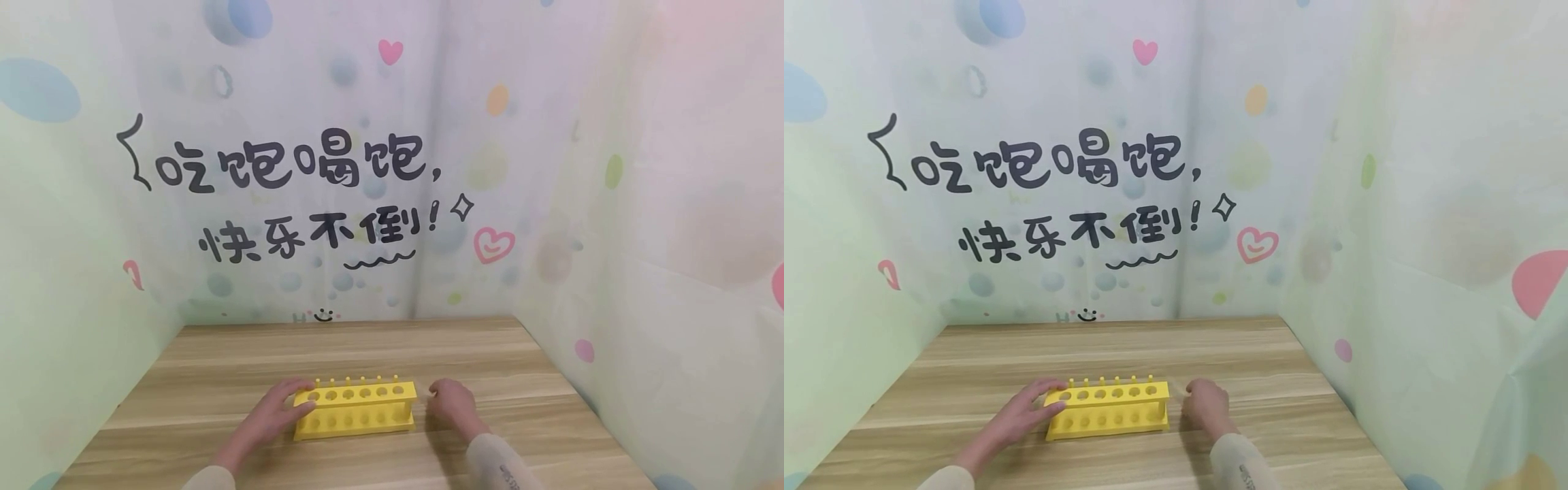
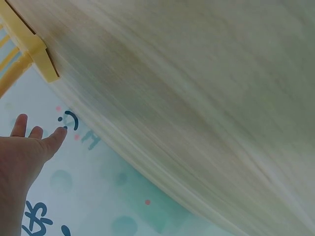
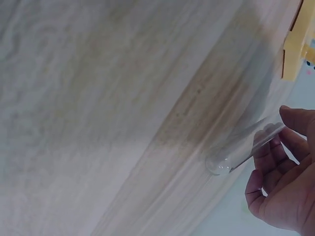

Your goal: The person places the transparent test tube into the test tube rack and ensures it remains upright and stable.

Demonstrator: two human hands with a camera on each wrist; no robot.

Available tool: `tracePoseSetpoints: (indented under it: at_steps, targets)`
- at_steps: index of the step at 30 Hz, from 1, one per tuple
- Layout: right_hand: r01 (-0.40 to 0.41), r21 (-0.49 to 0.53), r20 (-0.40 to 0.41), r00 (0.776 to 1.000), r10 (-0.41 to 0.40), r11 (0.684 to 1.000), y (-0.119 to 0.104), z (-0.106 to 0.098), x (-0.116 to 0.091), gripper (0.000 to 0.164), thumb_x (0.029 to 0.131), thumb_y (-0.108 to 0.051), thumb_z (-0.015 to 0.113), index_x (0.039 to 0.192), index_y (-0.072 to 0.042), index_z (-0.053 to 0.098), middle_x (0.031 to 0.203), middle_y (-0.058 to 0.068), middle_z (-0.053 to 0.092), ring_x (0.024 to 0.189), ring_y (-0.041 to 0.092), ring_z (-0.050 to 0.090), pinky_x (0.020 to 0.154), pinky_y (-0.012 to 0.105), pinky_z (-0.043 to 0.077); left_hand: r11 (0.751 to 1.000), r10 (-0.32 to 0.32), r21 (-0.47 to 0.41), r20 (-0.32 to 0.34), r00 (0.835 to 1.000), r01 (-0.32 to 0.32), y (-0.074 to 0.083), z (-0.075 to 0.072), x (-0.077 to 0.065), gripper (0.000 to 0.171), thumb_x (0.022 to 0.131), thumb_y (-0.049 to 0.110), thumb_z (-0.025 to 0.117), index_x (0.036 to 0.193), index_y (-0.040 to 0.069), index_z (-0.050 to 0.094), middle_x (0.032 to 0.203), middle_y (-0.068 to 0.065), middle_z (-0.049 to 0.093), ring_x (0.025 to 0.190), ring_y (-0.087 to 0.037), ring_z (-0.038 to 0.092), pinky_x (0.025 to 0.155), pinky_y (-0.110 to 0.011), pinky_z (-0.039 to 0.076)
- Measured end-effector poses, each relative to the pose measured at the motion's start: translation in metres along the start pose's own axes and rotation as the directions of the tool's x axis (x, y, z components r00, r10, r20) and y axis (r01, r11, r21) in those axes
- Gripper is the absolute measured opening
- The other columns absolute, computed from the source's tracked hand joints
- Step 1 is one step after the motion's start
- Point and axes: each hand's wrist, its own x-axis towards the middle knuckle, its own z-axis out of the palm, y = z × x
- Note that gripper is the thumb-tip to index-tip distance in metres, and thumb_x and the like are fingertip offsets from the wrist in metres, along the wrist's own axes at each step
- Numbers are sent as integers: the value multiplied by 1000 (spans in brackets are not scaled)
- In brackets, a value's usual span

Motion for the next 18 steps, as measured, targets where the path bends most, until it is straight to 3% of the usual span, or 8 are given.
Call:
tracePoseSetpoints:
  at_steps: [9,18]
  targets:
    - [46,145,-96,995,-32,988,-3,-7,5,26,88,-11,69,111,-1,71,86,5,69,67,14,56,58,32,50,1000,5,-11,-8,1000,-5,0,1,0,43,94,42,66,129,16,64,143,-16,50,135,-44,40,108,-66,30]
    - [62,350,-159,987,-6,935,-12,-14,6,31,94,-14,65,122,-1,67,107,11,70,92,25,66,74,40,57,1000,9,-2,-8,1000,-9,0,1,0,44,94,43,66,129,15,63,142,-16,51,134,-44,41,108,-66,31]
